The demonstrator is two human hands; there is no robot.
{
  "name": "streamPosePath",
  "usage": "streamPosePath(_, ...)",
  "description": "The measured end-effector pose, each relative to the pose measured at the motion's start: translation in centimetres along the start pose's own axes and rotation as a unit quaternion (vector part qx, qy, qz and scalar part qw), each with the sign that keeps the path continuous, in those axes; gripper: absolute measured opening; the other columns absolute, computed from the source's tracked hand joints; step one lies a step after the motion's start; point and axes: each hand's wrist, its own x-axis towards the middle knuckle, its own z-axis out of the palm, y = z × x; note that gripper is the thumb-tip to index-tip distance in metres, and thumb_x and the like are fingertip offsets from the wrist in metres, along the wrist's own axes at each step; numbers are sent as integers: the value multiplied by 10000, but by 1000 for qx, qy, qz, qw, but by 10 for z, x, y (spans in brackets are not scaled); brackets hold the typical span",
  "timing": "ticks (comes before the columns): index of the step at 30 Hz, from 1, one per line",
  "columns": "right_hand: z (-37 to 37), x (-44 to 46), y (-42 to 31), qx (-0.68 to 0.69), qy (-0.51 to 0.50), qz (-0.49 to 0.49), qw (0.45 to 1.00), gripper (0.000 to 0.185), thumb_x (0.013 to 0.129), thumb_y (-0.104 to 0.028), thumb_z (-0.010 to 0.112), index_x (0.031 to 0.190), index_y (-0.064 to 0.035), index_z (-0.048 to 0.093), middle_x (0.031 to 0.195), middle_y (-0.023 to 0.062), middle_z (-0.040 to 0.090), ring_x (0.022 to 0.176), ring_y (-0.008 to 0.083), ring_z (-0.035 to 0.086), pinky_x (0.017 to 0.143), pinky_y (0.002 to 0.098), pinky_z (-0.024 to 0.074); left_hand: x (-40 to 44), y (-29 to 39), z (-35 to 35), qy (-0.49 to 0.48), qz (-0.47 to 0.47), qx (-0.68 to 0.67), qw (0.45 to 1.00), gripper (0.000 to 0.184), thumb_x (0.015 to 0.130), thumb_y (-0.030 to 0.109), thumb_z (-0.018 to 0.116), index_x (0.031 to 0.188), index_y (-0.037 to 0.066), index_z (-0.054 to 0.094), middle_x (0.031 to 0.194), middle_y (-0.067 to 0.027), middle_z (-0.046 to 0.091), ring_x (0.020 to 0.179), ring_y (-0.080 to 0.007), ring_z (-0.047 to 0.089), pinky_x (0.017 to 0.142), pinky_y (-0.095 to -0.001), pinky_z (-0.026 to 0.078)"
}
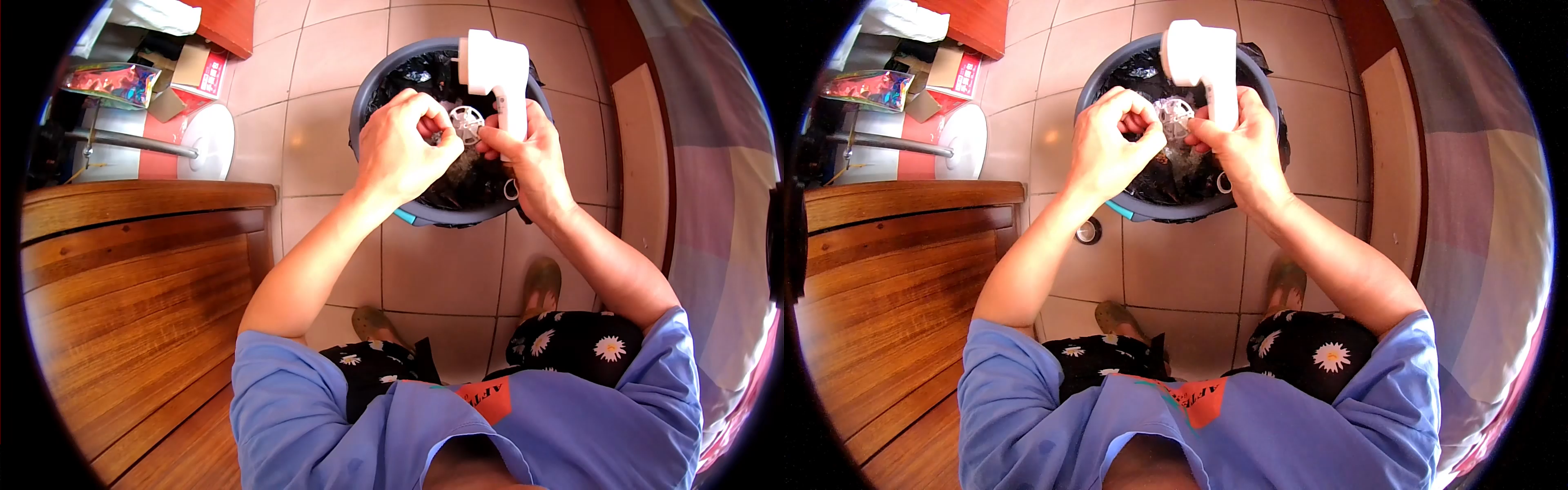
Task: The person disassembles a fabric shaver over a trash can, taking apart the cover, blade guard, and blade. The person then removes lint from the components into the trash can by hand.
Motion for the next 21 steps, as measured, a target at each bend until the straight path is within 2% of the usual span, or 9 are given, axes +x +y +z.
streamPosePath(3,-6,3,2,36,9,39,999,359,858,-12,736,1140,8,515,961,95,666,779,156,677,708,273,538,3,-4,-3,43,50,27,997,130,761,97,764,756,105,635,842,4,641,728,-151,652,688,-320,536)
streamPosePath(7,-7,4,5,36,-2,69,997,328,862,-15,732,1113,1,522,969,96,660,783,153,668,716,274,532,4,-1,-4,49,74,20,996,102,786,113,783,852,134,708,862,13,647,750,-142,654,701,-309,542)
streamPosePath(8,-6,3,5,36,-2,69,997,328,862,-15,732,1113,1,522,969,96,660,783,153,668,716,274,532,3,0,-5,38,76,41,996,103,801,139,789,886,145,731,867,16,651,768,-141,662,709,-311,547)
streamPosePath(13,-4,2,5,41,-24,63,997,313,857,-19,729,1086,-10,517,973,99,648,787,151,655,730,276,524,3,2,0,44,102,85,990,76,815,169,784,859,146,726,878,16,664,811,-160,680,715,-329,553)
streamPosePath(15,-3,1,4,42,-27,62,997,315,860,-18,723,1094,-10,513,974,96,646,789,151,654,734,277,525,3,3,-1,37,112,96,988,156,800,117,807,945,111,749,878,-5,673,777,-140,632,726,-281,534)
streamPosePath(21,-1,0,5,30,-36,37,998,330,871,-2,707,1124,-10,494,971,83,635,794,148,651,726,276,526,1,0,0,33,112,108,987,147,793,101,793,929,117,740,864,-11,665,779,-151,641,723,-296,540)
